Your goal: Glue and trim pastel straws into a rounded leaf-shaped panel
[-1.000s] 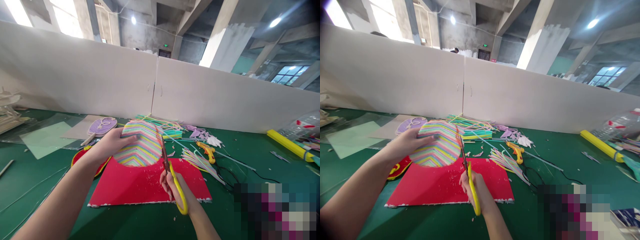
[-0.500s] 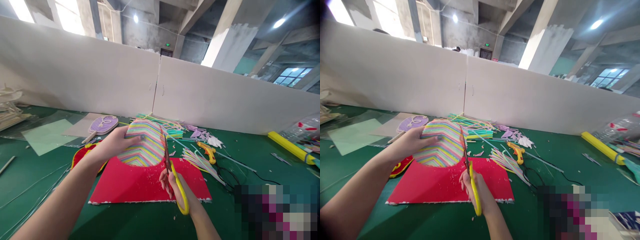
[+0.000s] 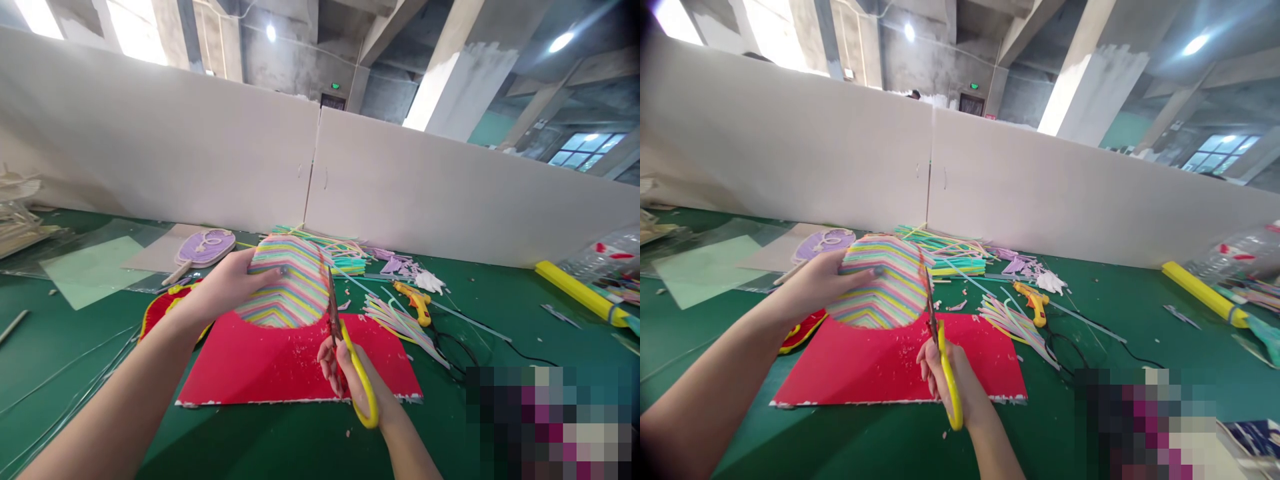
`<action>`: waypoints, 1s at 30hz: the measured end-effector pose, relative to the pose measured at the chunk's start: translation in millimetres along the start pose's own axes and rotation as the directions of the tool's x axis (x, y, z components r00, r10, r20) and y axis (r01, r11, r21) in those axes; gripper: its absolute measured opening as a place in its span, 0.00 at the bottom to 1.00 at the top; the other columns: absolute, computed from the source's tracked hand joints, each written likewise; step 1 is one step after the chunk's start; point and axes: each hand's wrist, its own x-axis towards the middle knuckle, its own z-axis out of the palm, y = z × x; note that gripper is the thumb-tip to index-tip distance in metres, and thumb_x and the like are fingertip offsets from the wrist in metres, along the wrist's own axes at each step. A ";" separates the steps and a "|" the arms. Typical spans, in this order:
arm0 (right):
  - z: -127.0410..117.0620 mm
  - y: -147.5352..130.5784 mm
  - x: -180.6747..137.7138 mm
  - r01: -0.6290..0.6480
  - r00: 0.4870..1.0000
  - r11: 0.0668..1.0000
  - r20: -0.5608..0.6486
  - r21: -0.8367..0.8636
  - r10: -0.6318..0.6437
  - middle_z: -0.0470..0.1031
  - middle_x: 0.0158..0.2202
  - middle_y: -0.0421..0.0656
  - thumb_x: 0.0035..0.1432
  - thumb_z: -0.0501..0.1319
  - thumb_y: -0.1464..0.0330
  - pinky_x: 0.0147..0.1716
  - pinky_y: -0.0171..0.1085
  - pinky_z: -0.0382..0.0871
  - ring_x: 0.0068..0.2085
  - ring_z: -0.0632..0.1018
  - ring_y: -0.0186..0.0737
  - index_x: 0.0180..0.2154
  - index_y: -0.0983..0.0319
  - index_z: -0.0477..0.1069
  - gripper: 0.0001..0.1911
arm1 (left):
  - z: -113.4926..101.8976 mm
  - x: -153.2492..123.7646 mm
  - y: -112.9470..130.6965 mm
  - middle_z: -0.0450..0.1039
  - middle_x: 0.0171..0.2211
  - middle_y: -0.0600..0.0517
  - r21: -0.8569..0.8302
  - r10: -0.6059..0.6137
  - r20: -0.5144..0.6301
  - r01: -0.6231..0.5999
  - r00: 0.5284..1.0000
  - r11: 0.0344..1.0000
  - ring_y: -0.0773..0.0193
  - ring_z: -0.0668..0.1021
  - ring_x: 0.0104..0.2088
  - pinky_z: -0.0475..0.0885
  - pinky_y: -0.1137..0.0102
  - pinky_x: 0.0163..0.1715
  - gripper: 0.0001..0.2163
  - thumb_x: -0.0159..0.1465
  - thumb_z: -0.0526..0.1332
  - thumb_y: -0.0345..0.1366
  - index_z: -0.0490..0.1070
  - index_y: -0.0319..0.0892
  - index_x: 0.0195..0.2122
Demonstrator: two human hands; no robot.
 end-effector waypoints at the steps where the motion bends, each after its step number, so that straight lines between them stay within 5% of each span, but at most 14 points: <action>1: 0.1 -0.4 0.0 -0.002 1.000 1.000 0.000 0.004 0.002 0.62 0.22 0.36 0.52 0.47 0.38 0.15 0.27 0.53 0.17 0.62 0.24 0.32 0.63 0.64 0.34 | 0.7 0.4 -0.7 0.80 0.38 0.50 0.005 0.002 0.016 -0.002 1.000 1.000 0.52 0.81 0.37 0.77 0.63 0.36 0.18 0.52 0.64 0.48 0.74 0.42 0.40; 30: 5.2 -3.5 -3.3 -0.129 0.986 0.991 -0.102 0.018 0.131 0.59 0.11 0.31 0.49 0.57 0.42 0.07 0.25 0.51 0.09 0.59 0.24 0.24 0.62 0.61 0.28 | -6.0 2.7 -4.9 0.80 0.37 0.52 -0.076 -0.058 0.116 0.067 0.992 0.995 0.54 0.81 0.35 0.78 0.67 0.31 0.13 0.53 0.66 0.43 0.73 0.44 0.38</action>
